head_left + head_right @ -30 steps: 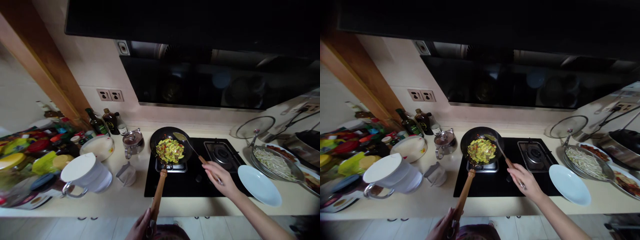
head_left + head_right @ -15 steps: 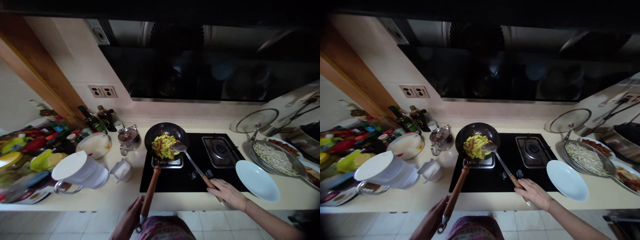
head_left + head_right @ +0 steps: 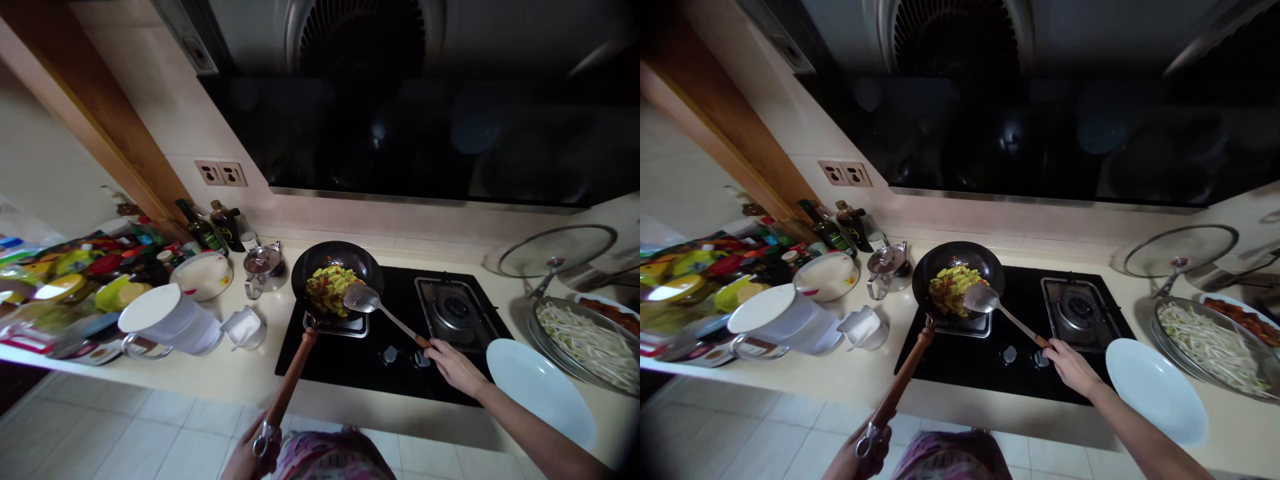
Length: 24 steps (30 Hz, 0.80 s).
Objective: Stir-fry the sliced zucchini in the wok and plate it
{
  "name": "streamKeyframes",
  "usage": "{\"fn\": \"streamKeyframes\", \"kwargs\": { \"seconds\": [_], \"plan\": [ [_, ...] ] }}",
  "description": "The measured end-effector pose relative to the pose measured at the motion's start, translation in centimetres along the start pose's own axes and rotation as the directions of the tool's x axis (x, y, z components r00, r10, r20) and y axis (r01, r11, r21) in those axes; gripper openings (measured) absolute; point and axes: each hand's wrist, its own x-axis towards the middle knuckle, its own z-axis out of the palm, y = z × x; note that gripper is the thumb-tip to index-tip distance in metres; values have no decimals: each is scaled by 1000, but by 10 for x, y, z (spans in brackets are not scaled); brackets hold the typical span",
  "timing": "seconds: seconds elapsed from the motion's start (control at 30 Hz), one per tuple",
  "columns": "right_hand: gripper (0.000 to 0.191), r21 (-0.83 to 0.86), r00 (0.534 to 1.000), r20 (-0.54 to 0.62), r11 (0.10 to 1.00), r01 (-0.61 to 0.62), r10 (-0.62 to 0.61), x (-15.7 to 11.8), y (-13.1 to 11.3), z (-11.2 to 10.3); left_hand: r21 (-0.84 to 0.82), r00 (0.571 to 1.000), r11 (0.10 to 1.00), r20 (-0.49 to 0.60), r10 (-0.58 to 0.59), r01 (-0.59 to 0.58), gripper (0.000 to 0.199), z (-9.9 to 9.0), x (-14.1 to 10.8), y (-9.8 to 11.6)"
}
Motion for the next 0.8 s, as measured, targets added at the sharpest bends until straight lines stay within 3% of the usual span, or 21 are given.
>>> {"fn": "streamKeyframes", "kwargs": {
  "seconds": [0.1,0.27,0.33,0.43,0.5,0.57,0.63,0.7,0.77,0.8],
  "plan": [
    [33,32,997,-60,999,-39,41,-1,-4,12,-53,999,998,-1,-47,47,69,16,3,-15],
    [22,166,950,-227,969,-180,216,-8,-17,15,123,997,991,65,37,-45,57,46,5,-13],
    [19,255,892,-308,932,-257,331,-13,-29,14,208,994,976,105,39,-60,61,54,9,-9],
    [19,468,749,-384,813,-346,540,-20,-61,20,319,986,944,163,33,-84,68,64,17,-6],
    [20,617,663,-365,703,-354,654,-25,-94,33,393,978,913,208,24,-106,65,69,19,-5],
    [22,720,633,-285,597,-355,720,-28,-133,51,473,969,871,247,15,-134,58,75,19,-5],
    [28,770,676,-144,511,-382,723,-30,-172,70,537,953,825,303,9,-178,50,81,17,-6],
    [30,792,773,-4,474,-384,634,-30,-203,85,579,927,777,374,17,-248,44,87,18,-9],
    [25,802,842,117,450,-393,527,-31,-221,92,603,900,728,434,43,-326,39,92,20,-12],
    [22,804,853,161,435,-405,496,-32,-226,92,613,889,703,454,61,-362,36,93,22,-13]
  ]
}}
